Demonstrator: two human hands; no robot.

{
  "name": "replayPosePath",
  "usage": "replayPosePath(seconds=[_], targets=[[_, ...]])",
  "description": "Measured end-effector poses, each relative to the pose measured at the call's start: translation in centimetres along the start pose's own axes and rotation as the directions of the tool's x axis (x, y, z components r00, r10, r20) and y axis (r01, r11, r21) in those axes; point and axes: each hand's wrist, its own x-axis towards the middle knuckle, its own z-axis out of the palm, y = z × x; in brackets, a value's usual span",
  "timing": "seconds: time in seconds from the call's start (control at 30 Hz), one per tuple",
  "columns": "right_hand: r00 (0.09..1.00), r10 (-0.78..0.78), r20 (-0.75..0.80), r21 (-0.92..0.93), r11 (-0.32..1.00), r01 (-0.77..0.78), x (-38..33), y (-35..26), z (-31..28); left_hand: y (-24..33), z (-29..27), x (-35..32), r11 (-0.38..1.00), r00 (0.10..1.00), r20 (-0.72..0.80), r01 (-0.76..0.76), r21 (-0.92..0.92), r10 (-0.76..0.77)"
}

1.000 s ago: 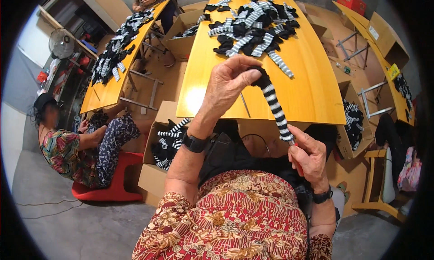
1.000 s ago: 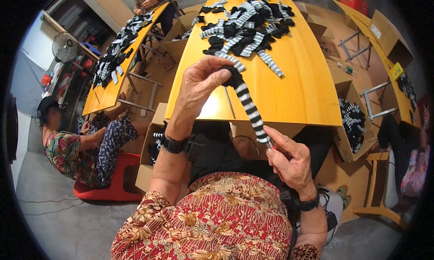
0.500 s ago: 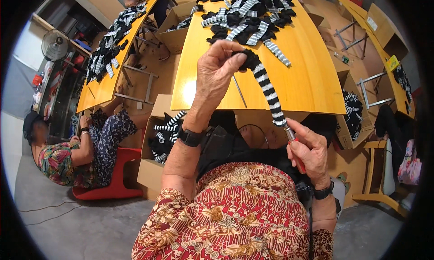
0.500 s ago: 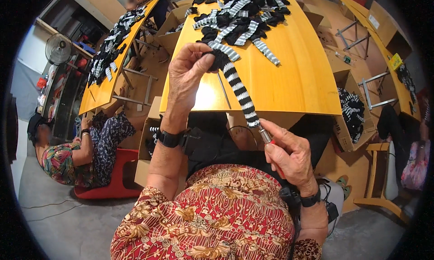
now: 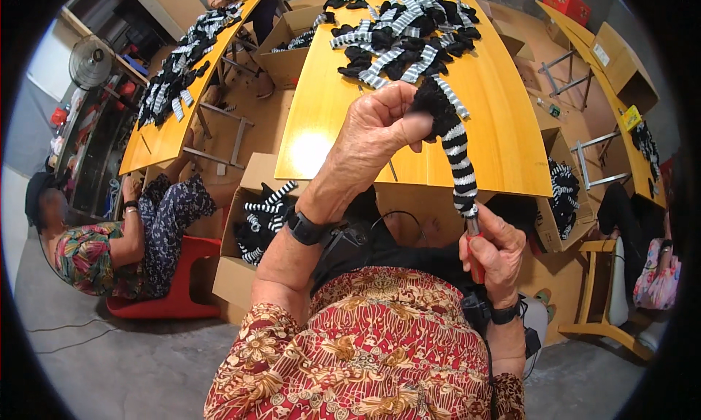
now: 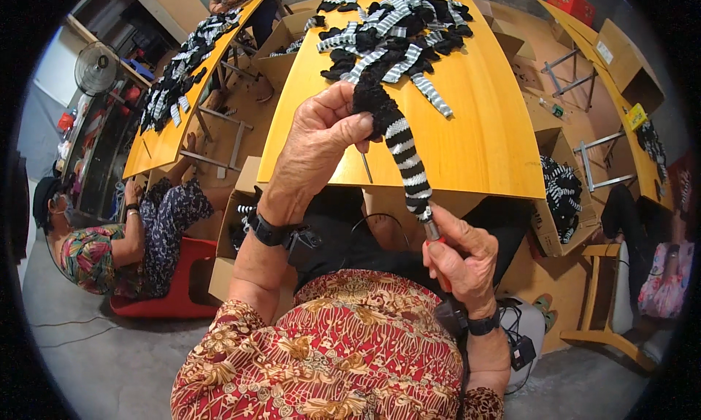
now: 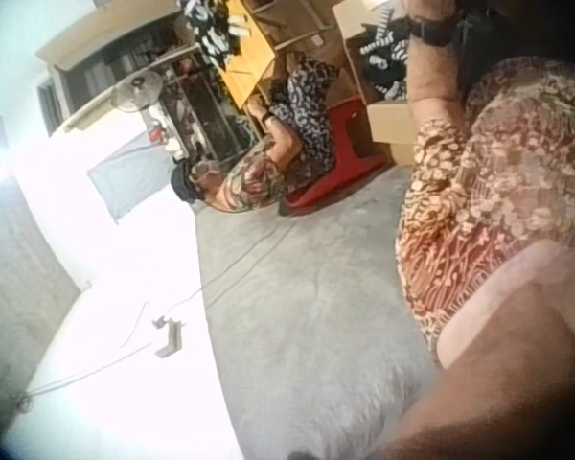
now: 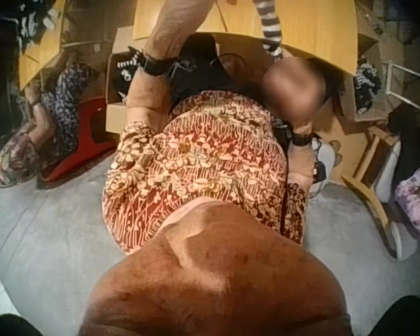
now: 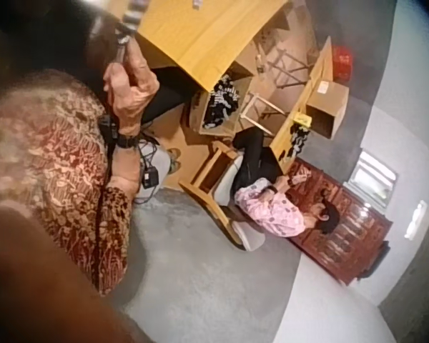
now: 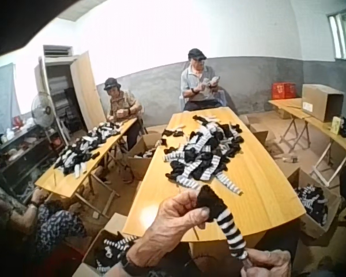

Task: The person uses a red-handled screwdriver to manipulate the toe area of black and white striped socks. They repeatedly insert the tool into the sock fabric, pull the material, and adjust the shape of the toe. The person handles multiple socks one by one, placing them on a wooden table after adjustment.

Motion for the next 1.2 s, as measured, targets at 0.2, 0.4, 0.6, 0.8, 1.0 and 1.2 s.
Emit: replayPosePath(seconds=[0.2, 0.4, 0.6, 0.8, 1.0, 1.2], targets=[[0.973, -0.230, 0.024, -0.481, 0.850, 0.213, 1.4, -1.3, 1.5, -0.4, -0.1, -1.0, 0.997, 0.997, -0.002, 0.075, 0.022, -0.075], [0.993, -0.119, -0.002, -0.372, 0.922, 0.110, 1.2, -0.8, 2.0, -1.1, -1.3, -1.2, 0.996, 0.994, -0.089, 0.058, -0.066, -0.064], [0.986, -0.096, -0.134, -0.369, 0.928, 0.040, -0.4, 0.3, 3.1, -2.5, 0.2, -1.7, 0.983, 0.995, -0.088, -0.031, 0.179, 0.047], [0.987, -0.160, -0.034, -0.460, 0.879, 0.126, 1.7, -1.6, 2.5, -1.2, 0.0, -0.9, 0.980, 0.993, -0.101, -0.046, 0.195, 0.067], [0.984, -0.178, 0.029, -0.474, 0.864, 0.171, 1.1, -2.4, 2.0, 0.3, -0.9, -0.4, 0.998, 0.986, -0.164, -0.042, -0.054, 0.032], [0.993, -0.118, -0.005, -0.407, 0.907, 0.105, 1.1, -1.6, 2.6, -1.3, -1.5, 0.0, 0.991, 0.984, -0.132, -0.114, 0.073, 0.123]])
